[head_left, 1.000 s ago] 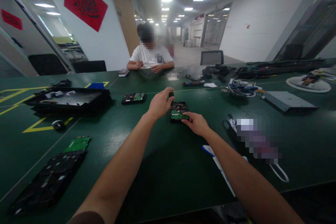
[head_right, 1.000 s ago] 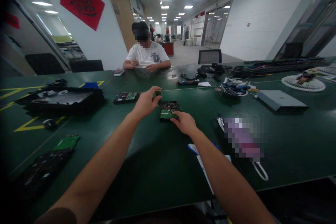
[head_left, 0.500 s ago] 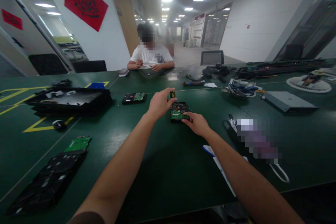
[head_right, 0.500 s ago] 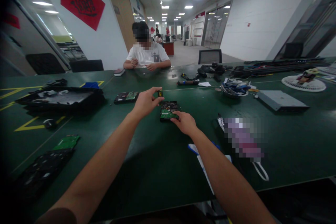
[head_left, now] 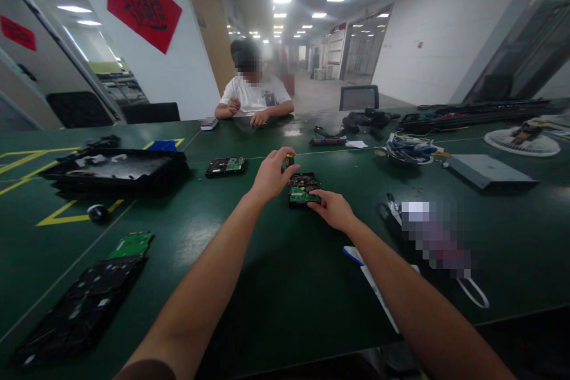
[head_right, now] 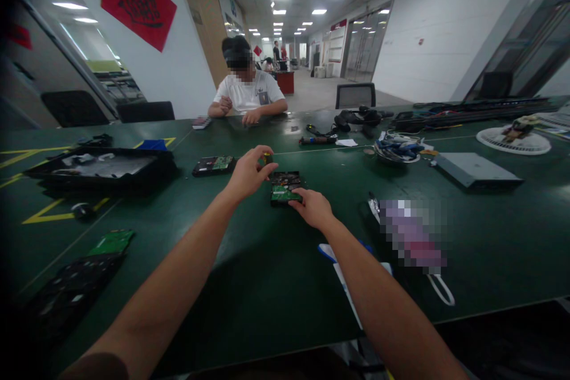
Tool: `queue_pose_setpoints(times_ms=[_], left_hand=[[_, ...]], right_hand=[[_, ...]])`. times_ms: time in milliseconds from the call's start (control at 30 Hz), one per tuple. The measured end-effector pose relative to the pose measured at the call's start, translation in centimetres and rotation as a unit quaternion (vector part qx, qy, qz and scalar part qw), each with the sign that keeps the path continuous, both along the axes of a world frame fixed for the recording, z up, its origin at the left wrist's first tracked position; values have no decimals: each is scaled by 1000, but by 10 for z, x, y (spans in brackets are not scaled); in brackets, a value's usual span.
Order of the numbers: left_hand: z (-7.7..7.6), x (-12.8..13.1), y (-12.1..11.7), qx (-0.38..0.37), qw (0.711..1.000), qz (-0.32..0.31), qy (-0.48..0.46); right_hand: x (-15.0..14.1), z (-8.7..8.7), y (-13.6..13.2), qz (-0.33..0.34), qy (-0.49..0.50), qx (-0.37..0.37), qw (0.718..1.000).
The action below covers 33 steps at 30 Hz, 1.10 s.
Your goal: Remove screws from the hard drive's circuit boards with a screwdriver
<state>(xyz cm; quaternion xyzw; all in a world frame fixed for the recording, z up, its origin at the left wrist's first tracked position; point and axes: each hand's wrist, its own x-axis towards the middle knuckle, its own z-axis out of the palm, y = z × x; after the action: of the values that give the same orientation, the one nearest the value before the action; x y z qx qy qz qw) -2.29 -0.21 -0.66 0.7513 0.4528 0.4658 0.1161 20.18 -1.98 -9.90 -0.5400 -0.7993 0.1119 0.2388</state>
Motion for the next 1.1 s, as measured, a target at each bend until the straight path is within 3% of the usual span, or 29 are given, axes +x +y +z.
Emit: queue_pose_setpoints(times_ms=[167,333,433,833,1100], left_hand=[[-1,0,0,-47,998,-49,0],[-1,4,0,-128,973,-152,-119],[0,4,0,-162,952,-178,-187],[13,-2,-5,-317,894,-174,-265],[15,-9,1,-296,924,-111,-216]], right_hand=[[0,1,-1,-3,0,-4,1000],[1,1,-1,3,-8,-3,1000],[1,0,0,4,-6,1,1000],[0,4,-1,6,-8,-9,1000],[0,-1,1,8,-4,3,1000]])
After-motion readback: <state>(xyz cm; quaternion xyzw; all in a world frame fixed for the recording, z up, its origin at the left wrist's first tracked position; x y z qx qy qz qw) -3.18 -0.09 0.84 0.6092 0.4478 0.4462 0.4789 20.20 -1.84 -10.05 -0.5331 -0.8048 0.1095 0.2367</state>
